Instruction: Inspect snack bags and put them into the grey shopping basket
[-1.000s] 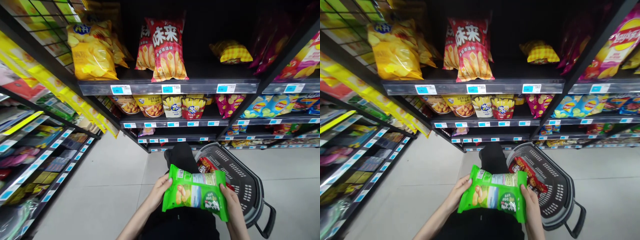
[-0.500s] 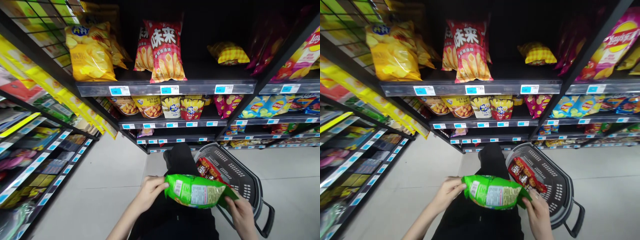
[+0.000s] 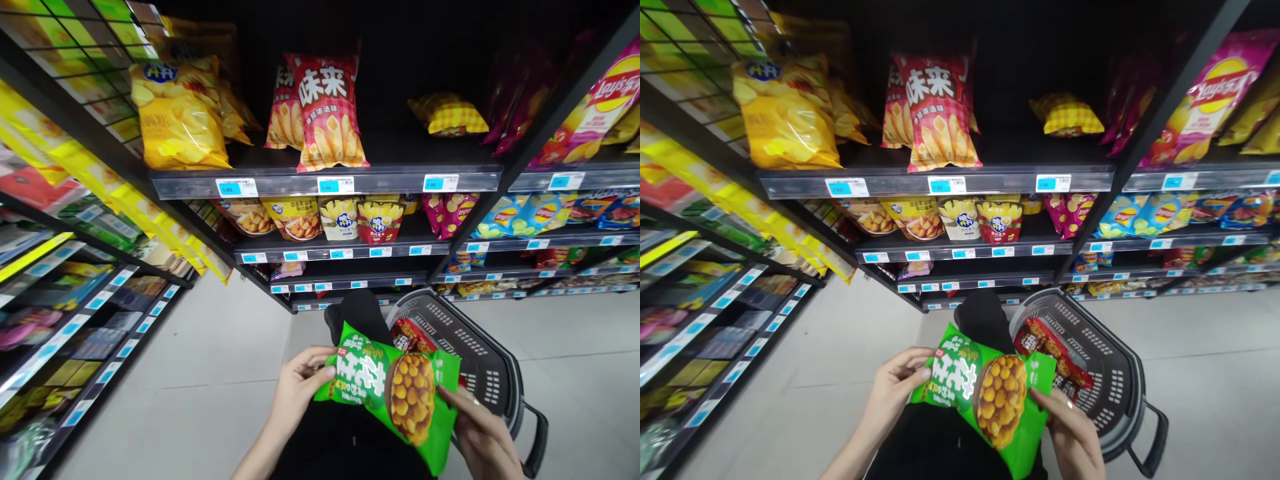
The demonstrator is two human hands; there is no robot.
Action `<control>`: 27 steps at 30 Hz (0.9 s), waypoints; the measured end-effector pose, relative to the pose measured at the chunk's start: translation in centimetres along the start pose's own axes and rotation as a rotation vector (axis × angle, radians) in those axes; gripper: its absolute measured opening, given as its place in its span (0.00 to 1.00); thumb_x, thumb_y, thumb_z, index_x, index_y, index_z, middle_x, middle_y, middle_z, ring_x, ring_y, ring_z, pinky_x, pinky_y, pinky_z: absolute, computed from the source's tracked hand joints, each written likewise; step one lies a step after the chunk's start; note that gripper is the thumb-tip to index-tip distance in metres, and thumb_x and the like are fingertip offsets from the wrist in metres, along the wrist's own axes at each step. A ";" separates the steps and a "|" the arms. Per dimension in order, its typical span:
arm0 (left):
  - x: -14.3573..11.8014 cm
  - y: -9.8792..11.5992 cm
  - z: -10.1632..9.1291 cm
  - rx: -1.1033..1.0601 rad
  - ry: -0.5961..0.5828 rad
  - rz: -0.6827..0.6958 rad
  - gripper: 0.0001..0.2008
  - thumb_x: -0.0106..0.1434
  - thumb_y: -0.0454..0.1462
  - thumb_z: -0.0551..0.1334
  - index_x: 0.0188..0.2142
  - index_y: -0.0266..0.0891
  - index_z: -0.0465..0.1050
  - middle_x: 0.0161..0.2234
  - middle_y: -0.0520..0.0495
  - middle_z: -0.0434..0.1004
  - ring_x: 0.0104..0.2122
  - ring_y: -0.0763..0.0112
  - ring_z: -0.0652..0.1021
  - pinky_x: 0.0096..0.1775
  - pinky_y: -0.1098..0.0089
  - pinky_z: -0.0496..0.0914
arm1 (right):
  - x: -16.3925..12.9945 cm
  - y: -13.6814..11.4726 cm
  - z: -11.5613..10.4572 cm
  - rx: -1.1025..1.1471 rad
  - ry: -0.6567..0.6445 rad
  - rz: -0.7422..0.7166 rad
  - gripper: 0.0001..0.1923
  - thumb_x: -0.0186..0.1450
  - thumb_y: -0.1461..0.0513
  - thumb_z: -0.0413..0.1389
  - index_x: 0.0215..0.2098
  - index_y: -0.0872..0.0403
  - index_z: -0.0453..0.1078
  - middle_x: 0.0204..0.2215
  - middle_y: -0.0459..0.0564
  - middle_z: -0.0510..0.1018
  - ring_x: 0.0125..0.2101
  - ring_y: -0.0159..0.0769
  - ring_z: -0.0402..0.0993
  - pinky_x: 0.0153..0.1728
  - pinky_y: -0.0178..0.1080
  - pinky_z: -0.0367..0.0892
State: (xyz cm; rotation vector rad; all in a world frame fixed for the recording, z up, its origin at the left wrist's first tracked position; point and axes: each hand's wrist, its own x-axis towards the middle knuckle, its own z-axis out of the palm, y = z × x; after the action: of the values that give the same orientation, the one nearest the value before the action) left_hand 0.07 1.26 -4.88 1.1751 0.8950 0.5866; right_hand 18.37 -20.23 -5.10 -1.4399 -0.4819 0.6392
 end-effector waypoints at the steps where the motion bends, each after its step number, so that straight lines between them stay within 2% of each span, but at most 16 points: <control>1: 0.1 0.0 0.3 -0.036 0.017 0.001 0.11 0.45 0.37 0.70 0.29 0.36 0.76 0.25 0.46 0.79 0.26 0.69 0.76 0.29 0.75 0.68 | 0.0 0.5 0.0 0.040 0.010 0.044 0.19 0.52 0.48 0.59 0.35 0.52 0.78 0.40 0.57 0.77 0.41 0.48 0.73 0.38 0.40 0.70; 4: 0.4 0.5 1.0 -0.147 0.079 0.002 0.16 0.44 0.38 0.71 0.33 0.36 0.73 0.19 0.51 0.76 0.21 0.74 0.73 0.26 0.76 0.65 | 0.2 1.6 0.1 -0.054 0.145 0.153 0.17 0.46 0.54 0.66 0.32 0.54 0.77 0.32 0.56 0.79 0.33 0.44 0.76 0.30 0.36 0.72; 6: 0.3 0.9 1.4 -0.182 0.127 0.006 0.20 0.43 0.38 0.71 0.36 0.36 0.72 0.19 0.52 0.75 0.21 0.75 0.72 0.27 0.76 0.65 | 0.1 1.8 0.4 -0.105 0.268 0.170 0.19 0.44 0.56 0.68 0.33 0.56 0.76 0.30 0.54 0.79 0.30 0.41 0.76 0.28 0.34 0.72; 9: 0.1 1.3 2.0 -0.244 0.185 0.002 0.20 0.42 0.37 0.72 0.36 0.35 0.71 0.20 0.52 0.75 0.22 0.75 0.72 0.28 0.76 0.65 | -0.1 1.7 0.9 -0.049 0.397 0.132 0.26 0.44 0.57 0.68 0.40 0.55 0.72 0.29 0.52 0.79 0.30 0.39 0.76 0.29 0.33 0.72; 11: 0.1 1.5 2.4 -0.286 0.173 -0.031 0.22 0.42 0.38 0.72 0.37 0.35 0.72 0.20 0.52 0.74 0.22 0.74 0.72 0.28 0.75 0.65 | 0.0 1.5 1.0 -0.001 0.428 0.138 0.30 0.44 0.57 0.68 0.44 0.55 0.68 0.28 0.50 0.79 0.29 0.38 0.76 0.30 0.34 0.72; 15: 0.4 1.8 2.8 -0.277 0.082 -0.072 0.22 0.43 0.39 0.71 0.38 0.35 0.73 0.20 0.55 0.69 0.23 0.76 0.70 0.27 0.76 0.63 | 0.6 1.9 0.8 0.095 0.363 0.191 0.23 0.46 0.56 0.67 0.37 0.57 0.71 0.28 0.53 0.78 0.29 0.40 0.76 0.30 0.36 0.72; 18: 0.7 1.9 2.7 -0.188 -0.094 -0.146 0.17 0.47 0.41 0.69 0.36 0.35 0.73 0.21 0.55 0.65 0.22 0.79 0.66 0.25 0.78 0.59 | 1.0 2.1 0.3 0.119 0.291 0.183 0.18 0.46 0.57 0.67 0.32 0.57 0.72 0.29 0.53 0.78 0.31 0.41 0.75 0.32 0.36 0.71; 20: 0.7 1.8 2.6 -0.167 -0.161 -0.187 0.16 0.49 0.44 0.67 0.33 0.35 0.72 0.23 0.54 0.66 0.23 0.78 0.66 0.26 0.78 0.59 | 1.1 1.9 -0.1 0.097 0.194 0.174 0.15 0.48 0.58 0.66 0.32 0.56 0.72 0.29 0.52 0.78 0.31 0.39 0.75 0.32 0.35 0.71; 23: 0.4 1.8 2.8 -0.180 -0.131 -0.172 0.18 0.51 0.49 0.65 0.29 0.36 0.69 0.24 0.53 0.67 0.25 0.76 0.67 0.28 0.77 0.61 | 1.2 1.6 -0.4 0.074 0.050 0.151 0.12 0.50 0.58 0.65 0.30 0.54 0.72 0.27 0.50 0.76 0.29 0.36 0.73 0.30 0.32 0.69; 27: -0.1 1.8 3.4 -0.121 -0.067 -0.070 0.21 0.53 0.53 0.61 0.24 0.36 0.63 0.21 0.54 0.61 0.22 0.77 0.62 0.26 0.76 0.58 | 1.4 1.6 -0.1 0.061 0.021 0.163 0.13 0.51 0.56 0.63 0.31 0.55 0.71 0.26 0.50 0.75 0.28 0.36 0.72 0.30 0.33 0.68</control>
State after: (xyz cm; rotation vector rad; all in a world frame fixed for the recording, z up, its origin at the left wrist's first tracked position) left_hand 2.96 -0.09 -2.78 1.0449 0.8292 0.5347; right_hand 19.26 -19.34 -6.77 -1.4362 -0.3282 0.7618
